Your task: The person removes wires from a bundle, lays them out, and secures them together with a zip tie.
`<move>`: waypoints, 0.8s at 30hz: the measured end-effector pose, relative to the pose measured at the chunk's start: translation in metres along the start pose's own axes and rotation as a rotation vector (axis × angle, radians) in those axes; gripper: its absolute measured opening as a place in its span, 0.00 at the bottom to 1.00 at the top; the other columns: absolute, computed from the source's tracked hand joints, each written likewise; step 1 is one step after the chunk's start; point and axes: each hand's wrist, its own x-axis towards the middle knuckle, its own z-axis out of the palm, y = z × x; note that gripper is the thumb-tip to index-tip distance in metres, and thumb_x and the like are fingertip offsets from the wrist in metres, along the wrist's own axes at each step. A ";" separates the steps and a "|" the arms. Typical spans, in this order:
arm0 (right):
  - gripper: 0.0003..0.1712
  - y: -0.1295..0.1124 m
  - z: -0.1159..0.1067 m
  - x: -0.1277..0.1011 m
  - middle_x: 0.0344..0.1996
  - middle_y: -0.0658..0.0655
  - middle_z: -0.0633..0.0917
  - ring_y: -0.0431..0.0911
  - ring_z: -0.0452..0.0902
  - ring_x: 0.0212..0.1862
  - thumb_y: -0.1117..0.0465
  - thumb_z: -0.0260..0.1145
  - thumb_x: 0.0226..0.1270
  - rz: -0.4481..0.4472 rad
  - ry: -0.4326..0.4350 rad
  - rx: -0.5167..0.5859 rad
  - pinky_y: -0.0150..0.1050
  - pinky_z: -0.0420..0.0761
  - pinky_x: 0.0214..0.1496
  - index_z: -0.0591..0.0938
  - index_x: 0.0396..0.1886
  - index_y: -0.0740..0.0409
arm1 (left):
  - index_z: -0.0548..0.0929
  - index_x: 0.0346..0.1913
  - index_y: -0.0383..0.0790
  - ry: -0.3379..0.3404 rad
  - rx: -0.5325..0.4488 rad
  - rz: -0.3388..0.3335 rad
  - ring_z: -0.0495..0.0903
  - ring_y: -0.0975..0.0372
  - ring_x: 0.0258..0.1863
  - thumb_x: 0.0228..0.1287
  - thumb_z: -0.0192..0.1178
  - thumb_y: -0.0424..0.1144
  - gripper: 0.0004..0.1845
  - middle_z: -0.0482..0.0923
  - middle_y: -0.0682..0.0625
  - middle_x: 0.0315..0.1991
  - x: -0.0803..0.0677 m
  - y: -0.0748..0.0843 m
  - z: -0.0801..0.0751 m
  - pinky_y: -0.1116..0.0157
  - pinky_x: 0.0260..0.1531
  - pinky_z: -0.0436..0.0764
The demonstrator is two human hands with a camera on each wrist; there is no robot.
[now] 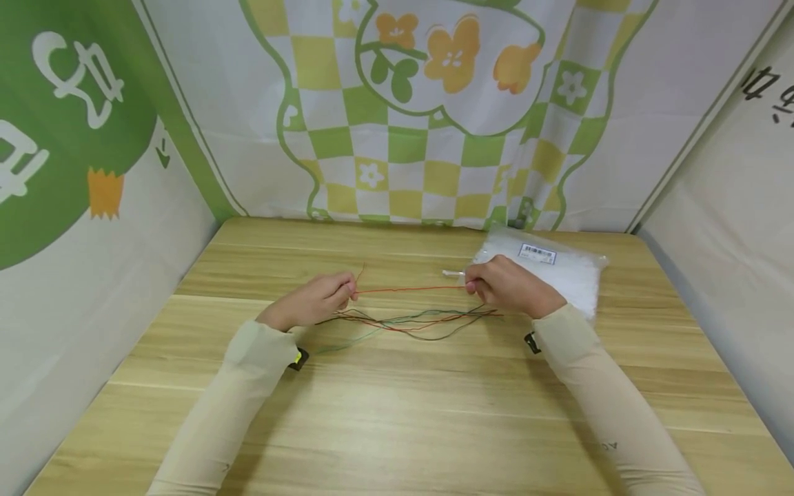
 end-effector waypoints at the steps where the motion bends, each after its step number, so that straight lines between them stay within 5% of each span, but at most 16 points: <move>1: 0.20 0.000 0.000 0.000 0.18 0.43 0.66 0.34 0.58 0.22 0.72 0.59 0.76 0.002 0.001 0.001 0.32 0.67 0.31 0.74 0.22 0.51 | 0.77 0.48 0.32 0.006 -0.005 -0.002 0.76 0.60 0.30 0.89 0.38 0.39 0.17 0.75 0.48 0.29 0.000 0.000 0.000 0.62 0.41 0.81; 9: 0.20 0.006 -0.001 -0.007 0.16 0.44 0.68 0.34 0.58 0.20 0.72 0.60 0.77 0.053 -0.008 0.028 0.33 0.69 0.31 0.76 0.22 0.53 | 0.77 0.47 0.28 0.035 -0.116 0.008 0.67 0.65 0.24 0.87 0.44 0.36 0.14 0.72 0.51 0.27 -0.009 -0.010 -0.003 0.68 0.32 0.74; 15: 0.19 0.008 -0.002 -0.009 0.15 0.44 0.72 0.33 0.61 0.19 0.68 0.62 0.79 0.073 -0.027 0.056 0.34 0.71 0.31 0.77 0.24 0.53 | 0.77 0.39 0.33 0.007 -0.219 0.050 0.67 0.66 0.22 0.83 0.54 0.35 0.11 0.76 0.42 0.25 -0.015 -0.015 -0.005 0.70 0.23 0.66; 21: 0.16 0.009 -0.001 -0.011 0.16 0.44 0.76 0.35 0.66 0.19 0.69 0.62 0.79 0.101 -0.070 0.050 0.35 0.74 0.34 0.80 0.26 0.58 | 0.75 0.29 0.41 0.010 0.085 0.194 0.59 0.73 0.17 0.85 0.50 0.37 0.18 0.67 0.57 0.19 -0.013 -0.013 -0.004 0.71 0.24 0.64; 24: 0.16 0.009 0.000 -0.012 0.16 0.44 0.76 0.35 0.66 0.19 0.69 0.62 0.80 0.117 -0.093 0.039 0.34 0.74 0.35 0.79 0.26 0.59 | 0.72 0.27 0.44 0.039 0.222 0.184 0.58 0.73 0.18 0.87 0.48 0.39 0.20 0.62 0.62 0.20 -0.012 -0.009 -0.003 0.71 0.26 0.65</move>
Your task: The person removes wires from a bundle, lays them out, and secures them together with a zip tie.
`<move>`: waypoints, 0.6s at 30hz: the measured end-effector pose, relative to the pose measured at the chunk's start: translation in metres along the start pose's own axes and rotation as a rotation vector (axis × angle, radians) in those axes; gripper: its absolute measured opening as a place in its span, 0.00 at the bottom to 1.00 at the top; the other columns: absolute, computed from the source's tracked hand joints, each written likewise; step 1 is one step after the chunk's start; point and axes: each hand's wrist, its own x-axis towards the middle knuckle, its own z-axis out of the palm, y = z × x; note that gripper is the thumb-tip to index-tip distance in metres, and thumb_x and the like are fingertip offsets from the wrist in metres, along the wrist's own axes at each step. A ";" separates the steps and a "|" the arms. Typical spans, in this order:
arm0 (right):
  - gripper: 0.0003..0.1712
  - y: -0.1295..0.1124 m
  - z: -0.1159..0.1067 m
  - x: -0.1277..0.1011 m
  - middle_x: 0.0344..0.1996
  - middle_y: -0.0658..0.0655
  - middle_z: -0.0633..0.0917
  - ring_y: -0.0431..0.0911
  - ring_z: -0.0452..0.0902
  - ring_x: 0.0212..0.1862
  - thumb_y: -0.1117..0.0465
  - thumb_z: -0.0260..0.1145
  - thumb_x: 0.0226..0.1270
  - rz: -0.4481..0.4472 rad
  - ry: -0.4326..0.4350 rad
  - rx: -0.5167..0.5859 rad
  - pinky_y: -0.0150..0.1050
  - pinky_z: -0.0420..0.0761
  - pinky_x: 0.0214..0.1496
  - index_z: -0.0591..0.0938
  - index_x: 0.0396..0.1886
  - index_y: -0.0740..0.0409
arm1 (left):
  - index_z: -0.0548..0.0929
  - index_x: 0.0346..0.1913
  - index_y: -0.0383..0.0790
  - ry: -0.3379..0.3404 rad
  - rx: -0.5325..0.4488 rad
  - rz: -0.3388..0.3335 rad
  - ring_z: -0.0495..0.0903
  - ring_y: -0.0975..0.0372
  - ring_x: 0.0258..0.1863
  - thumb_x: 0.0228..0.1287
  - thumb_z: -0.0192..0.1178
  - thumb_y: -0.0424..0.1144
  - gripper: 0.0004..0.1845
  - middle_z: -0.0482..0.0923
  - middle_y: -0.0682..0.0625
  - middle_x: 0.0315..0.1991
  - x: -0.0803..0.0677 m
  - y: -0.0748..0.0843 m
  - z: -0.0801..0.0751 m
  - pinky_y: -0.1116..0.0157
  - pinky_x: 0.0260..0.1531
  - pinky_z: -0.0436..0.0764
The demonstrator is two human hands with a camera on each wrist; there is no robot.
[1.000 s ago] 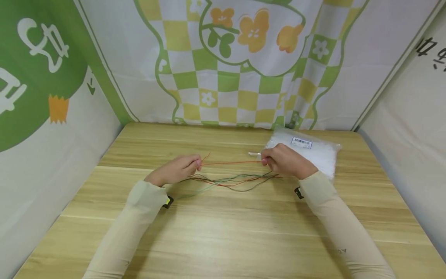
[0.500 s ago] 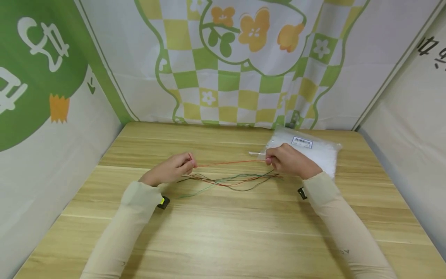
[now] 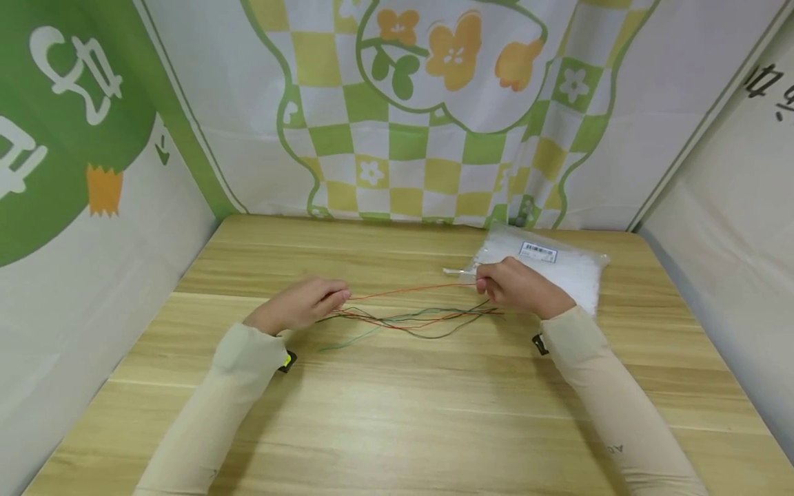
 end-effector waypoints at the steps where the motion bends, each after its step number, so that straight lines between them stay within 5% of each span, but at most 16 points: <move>1: 0.16 0.000 0.000 0.000 0.16 0.44 0.76 0.35 0.66 0.20 0.70 0.61 0.79 0.003 -0.005 -0.001 0.34 0.73 0.34 0.79 0.26 0.59 | 0.72 0.27 0.45 -0.003 0.039 -0.016 0.57 0.72 0.18 0.87 0.48 0.39 0.21 0.62 0.62 0.20 0.000 0.002 0.000 0.70 0.27 0.65; 10: 0.18 0.003 0.001 -0.002 0.18 0.46 0.76 0.33 0.66 0.21 0.81 0.54 0.69 -0.020 -0.010 -0.022 0.32 0.70 0.32 0.76 0.26 0.56 | 0.81 0.28 0.43 -0.102 0.284 -0.136 0.69 0.66 0.22 0.86 0.47 0.41 0.22 0.81 0.55 0.25 0.001 0.014 0.005 0.64 0.29 0.73; 18: 0.18 0.004 -0.003 -0.005 0.17 0.43 0.75 0.34 0.64 0.21 0.82 0.52 0.66 -0.008 -0.021 -0.050 0.32 0.70 0.32 0.79 0.27 0.58 | 0.72 0.27 0.51 -0.116 0.216 -0.052 0.60 0.71 0.19 0.84 0.53 0.40 0.19 0.66 0.62 0.20 -0.001 0.019 0.002 0.70 0.22 0.60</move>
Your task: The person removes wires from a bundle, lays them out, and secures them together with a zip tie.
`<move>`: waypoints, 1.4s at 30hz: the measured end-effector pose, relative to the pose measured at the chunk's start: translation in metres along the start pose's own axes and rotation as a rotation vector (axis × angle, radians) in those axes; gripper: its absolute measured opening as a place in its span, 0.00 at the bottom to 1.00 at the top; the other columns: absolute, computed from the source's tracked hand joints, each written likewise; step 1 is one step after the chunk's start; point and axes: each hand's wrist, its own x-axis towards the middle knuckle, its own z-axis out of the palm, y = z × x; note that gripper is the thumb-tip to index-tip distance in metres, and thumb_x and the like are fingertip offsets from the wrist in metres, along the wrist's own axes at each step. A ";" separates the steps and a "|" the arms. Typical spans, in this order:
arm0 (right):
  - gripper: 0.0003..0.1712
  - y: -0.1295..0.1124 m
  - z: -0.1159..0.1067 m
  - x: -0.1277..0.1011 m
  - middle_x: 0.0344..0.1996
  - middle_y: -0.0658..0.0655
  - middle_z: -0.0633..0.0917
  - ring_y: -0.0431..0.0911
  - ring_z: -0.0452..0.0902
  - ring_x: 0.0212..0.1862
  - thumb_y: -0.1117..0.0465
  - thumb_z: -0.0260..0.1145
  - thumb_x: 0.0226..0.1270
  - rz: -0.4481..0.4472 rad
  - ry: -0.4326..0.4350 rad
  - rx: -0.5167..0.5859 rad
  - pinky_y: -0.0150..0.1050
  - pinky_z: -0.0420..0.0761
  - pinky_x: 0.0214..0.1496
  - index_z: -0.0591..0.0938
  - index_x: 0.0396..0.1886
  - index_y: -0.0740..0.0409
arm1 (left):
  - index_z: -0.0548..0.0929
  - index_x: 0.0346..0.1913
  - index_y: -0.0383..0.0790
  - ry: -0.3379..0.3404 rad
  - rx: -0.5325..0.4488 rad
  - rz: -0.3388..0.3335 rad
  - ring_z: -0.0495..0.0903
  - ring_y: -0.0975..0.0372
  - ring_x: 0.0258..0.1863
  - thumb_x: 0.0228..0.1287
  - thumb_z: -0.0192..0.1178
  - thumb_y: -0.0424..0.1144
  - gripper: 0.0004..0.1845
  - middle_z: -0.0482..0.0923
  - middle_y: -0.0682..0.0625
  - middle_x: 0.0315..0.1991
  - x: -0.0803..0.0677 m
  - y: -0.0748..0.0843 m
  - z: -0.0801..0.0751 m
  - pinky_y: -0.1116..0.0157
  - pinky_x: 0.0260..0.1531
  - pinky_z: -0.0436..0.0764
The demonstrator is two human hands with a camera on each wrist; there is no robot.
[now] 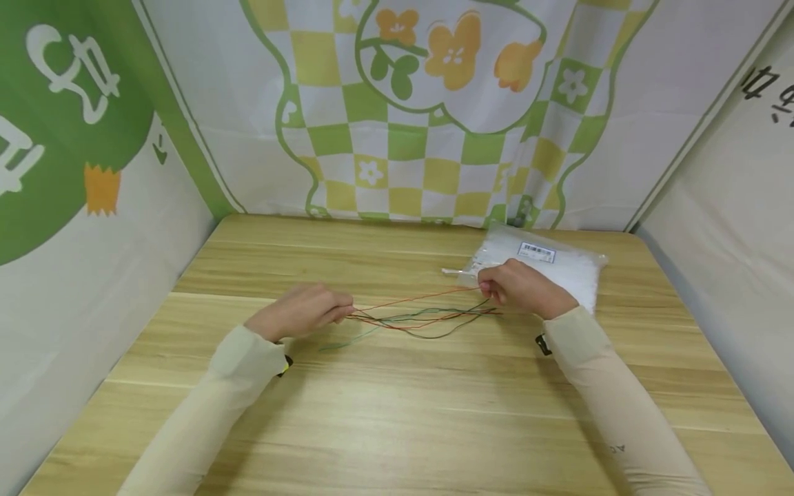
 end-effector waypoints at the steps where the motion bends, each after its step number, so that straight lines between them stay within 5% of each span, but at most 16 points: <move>1: 0.18 0.000 0.000 0.000 0.17 0.43 0.74 0.34 0.64 0.21 0.81 0.52 0.66 0.002 -0.001 0.004 0.32 0.70 0.32 0.79 0.27 0.58 | 0.72 0.27 0.50 -0.003 -0.014 0.003 0.60 0.71 0.19 0.84 0.54 0.40 0.19 0.65 0.63 0.20 -0.001 0.000 0.000 0.71 0.23 0.59; 7: 0.18 0.001 -0.001 0.000 0.18 0.45 0.74 0.34 0.64 0.21 0.79 0.53 0.72 0.000 0.011 0.026 0.32 0.69 0.31 0.80 0.26 0.58 | 0.74 0.29 0.47 -0.027 -0.033 0.013 0.57 0.72 0.19 0.83 0.55 0.42 0.17 0.63 0.63 0.21 -0.003 0.002 0.001 0.71 0.24 0.58; 14: 0.19 0.006 0.000 -0.001 0.18 0.45 0.74 0.34 0.62 0.21 0.77 0.52 0.75 0.017 -0.003 0.057 0.32 0.69 0.31 0.80 0.27 0.58 | 0.70 0.29 0.49 -0.054 -0.167 0.042 0.53 0.72 0.18 0.85 0.51 0.41 0.18 0.59 0.62 0.21 -0.004 0.003 0.005 0.72 0.24 0.59; 26: 0.18 0.008 0.002 -0.002 0.18 0.45 0.73 0.35 0.63 0.21 0.77 0.53 0.75 -0.013 0.004 0.043 0.32 0.69 0.31 0.79 0.26 0.58 | 0.66 0.29 0.49 -0.092 -0.291 0.003 0.55 0.71 0.19 0.86 0.46 0.38 0.18 0.58 0.61 0.21 -0.009 0.002 0.006 0.70 0.27 0.61; 37: 0.18 0.005 0.005 -0.003 0.18 0.43 0.70 0.33 0.62 0.21 0.80 0.50 0.68 0.002 -0.021 0.076 0.30 0.68 0.31 0.77 0.24 0.59 | 0.63 0.25 0.50 -0.010 -0.146 0.002 0.51 0.72 0.18 0.84 0.46 0.37 0.21 0.54 0.62 0.19 -0.007 -0.003 0.011 0.72 0.25 0.56; 42: 0.18 0.005 0.004 -0.004 0.17 0.43 0.69 0.33 0.61 0.21 0.80 0.49 0.69 0.017 -0.045 0.105 0.30 0.68 0.32 0.77 0.25 0.60 | 0.73 0.24 0.48 0.027 -0.042 -0.020 0.57 0.71 0.20 0.84 0.50 0.40 0.21 0.55 0.62 0.19 -0.007 -0.005 0.011 0.69 0.27 0.63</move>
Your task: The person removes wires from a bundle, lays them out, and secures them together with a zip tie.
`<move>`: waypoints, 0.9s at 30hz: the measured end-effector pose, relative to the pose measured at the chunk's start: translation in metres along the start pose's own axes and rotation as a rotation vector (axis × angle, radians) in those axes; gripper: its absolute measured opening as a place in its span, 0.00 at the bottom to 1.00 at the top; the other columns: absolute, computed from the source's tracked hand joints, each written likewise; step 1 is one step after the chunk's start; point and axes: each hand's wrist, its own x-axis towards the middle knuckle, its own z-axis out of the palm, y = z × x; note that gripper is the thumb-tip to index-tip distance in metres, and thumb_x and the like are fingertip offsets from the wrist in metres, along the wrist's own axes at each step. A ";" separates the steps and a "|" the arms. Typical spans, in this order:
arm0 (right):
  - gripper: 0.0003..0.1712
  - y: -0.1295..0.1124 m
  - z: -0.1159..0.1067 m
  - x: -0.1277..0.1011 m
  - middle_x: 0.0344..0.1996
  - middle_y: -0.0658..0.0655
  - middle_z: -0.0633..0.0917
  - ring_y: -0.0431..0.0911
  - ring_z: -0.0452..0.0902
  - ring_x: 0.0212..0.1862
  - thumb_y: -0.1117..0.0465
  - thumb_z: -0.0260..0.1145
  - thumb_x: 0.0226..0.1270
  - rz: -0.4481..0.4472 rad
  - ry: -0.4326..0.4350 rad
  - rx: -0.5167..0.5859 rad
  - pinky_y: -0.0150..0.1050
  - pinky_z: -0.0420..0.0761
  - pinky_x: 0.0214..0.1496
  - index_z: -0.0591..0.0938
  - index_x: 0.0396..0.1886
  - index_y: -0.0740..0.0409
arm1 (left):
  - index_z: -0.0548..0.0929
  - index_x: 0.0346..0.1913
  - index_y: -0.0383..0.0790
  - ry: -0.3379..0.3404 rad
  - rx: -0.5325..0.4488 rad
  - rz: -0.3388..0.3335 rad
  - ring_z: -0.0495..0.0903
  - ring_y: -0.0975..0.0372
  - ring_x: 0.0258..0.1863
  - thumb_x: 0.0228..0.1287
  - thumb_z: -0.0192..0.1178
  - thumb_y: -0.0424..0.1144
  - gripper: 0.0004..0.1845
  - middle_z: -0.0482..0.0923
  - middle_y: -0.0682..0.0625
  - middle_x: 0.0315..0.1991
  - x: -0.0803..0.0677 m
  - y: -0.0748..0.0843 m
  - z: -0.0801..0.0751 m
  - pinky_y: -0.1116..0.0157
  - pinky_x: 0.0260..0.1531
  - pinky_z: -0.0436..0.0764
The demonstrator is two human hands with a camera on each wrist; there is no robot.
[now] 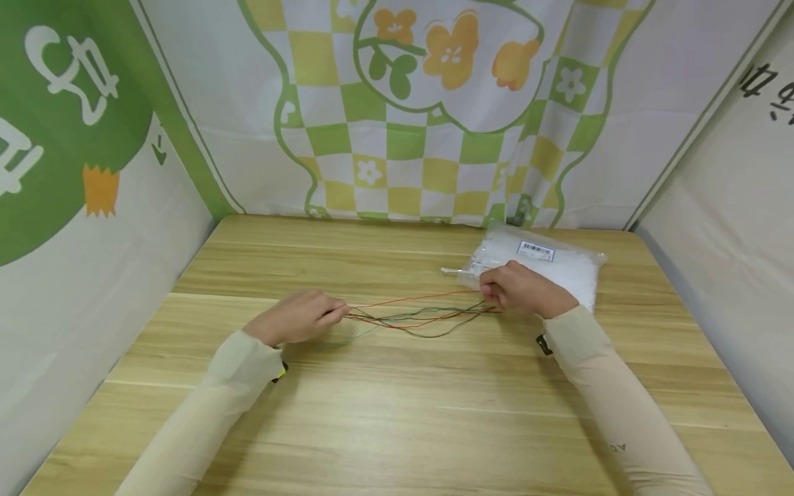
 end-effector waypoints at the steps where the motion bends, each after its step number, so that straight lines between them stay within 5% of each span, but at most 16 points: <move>1: 0.18 0.000 0.000 0.000 0.17 0.43 0.69 0.33 0.61 0.21 0.80 0.49 0.69 0.000 0.000 0.002 0.30 0.68 0.32 0.77 0.25 0.60 | 0.75 0.24 0.47 0.004 0.013 -0.007 0.58 0.71 0.20 0.84 0.50 0.41 0.22 0.56 0.62 0.19 0.000 -0.001 0.000 0.68 0.28 0.65; 5: 0.18 0.000 -0.001 0.000 0.17 0.43 0.69 0.33 0.61 0.21 0.81 0.49 0.66 -0.007 0.002 0.004 0.30 0.68 0.32 0.77 0.25 0.61 | 0.80 0.26 0.45 0.005 0.036 -0.016 0.62 0.70 0.20 0.84 0.52 0.43 0.21 0.59 0.60 0.19 -0.002 -0.004 -0.001 0.66 0.31 0.69; 9: 0.18 0.000 0.000 0.000 0.16 0.42 0.70 0.33 0.62 0.21 0.83 0.49 0.59 -0.052 0.024 -0.041 0.31 0.69 0.33 0.77 0.24 0.59 | 0.89 0.35 0.43 0.021 0.046 -0.009 0.72 0.69 0.25 0.84 0.52 0.44 0.19 0.80 0.58 0.25 -0.004 -0.008 0.000 0.64 0.34 0.75; 12: 0.19 0.002 0.002 0.000 0.17 0.42 0.70 0.34 0.62 0.23 0.83 0.50 0.55 -0.094 0.055 -0.101 0.31 0.68 0.32 0.76 0.23 0.56 | 0.90 0.38 0.43 0.041 0.048 0.006 0.75 0.69 0.27 0.84 0.53 0.42 0.17 0.84 0.56 0.28 -0.005 -0.011 0.002 0.64 0.35 0.76; 16: 0.19 0.003 0.006 0.000 0.19 0.43 0.69 0.35 0.62 0.24 0.83 0.53 0.54 -0.136 0.086 -0.141 0.31 0.66 0.32 0.75 0.22 0.55 | 0.77 0.22 0.49 0.066 0.029 0.045 0.60 0.72 0.19 0.82 0.53 0.38 0.22 0.64 0.62 0.17 -0.004 -0.013 0.003 0.70 0.26 0.65; 19: 0.19 0.006 0.010 0.000 0.19 0.43 0.69 0.35 0.62 0.25 0.83 0.56 0.58 -0.152 0.093 -0.143 0.31 0.66 0.32 0.75 0.21 0.55 | 0.67 0.19 0.50 0.070 0.032 0.060 0.55 0.72 0.19 0.81 0.52 0.38 0.25 0.56 0.62 0.17 -0.003 -0.013 0.005 0.71 0.25 0.60; 27: 0.21 0.003 0.016 0.000 0.18 0.42 0.66 0.35 0.60 0.24 0.74 0.64 0.73 -0.103 0.012 -0.120 0.32 0.66 0.32 0.73 0.20 0.52 | 0.88 0.36 0.47 -0.032 0.128 -0.065 0.77 0.65 0.28 0.84 0.51 0.46 0.19 0.85 0.55 0.30 -0.003 -0.013 0.011 0.60 0.35 0.79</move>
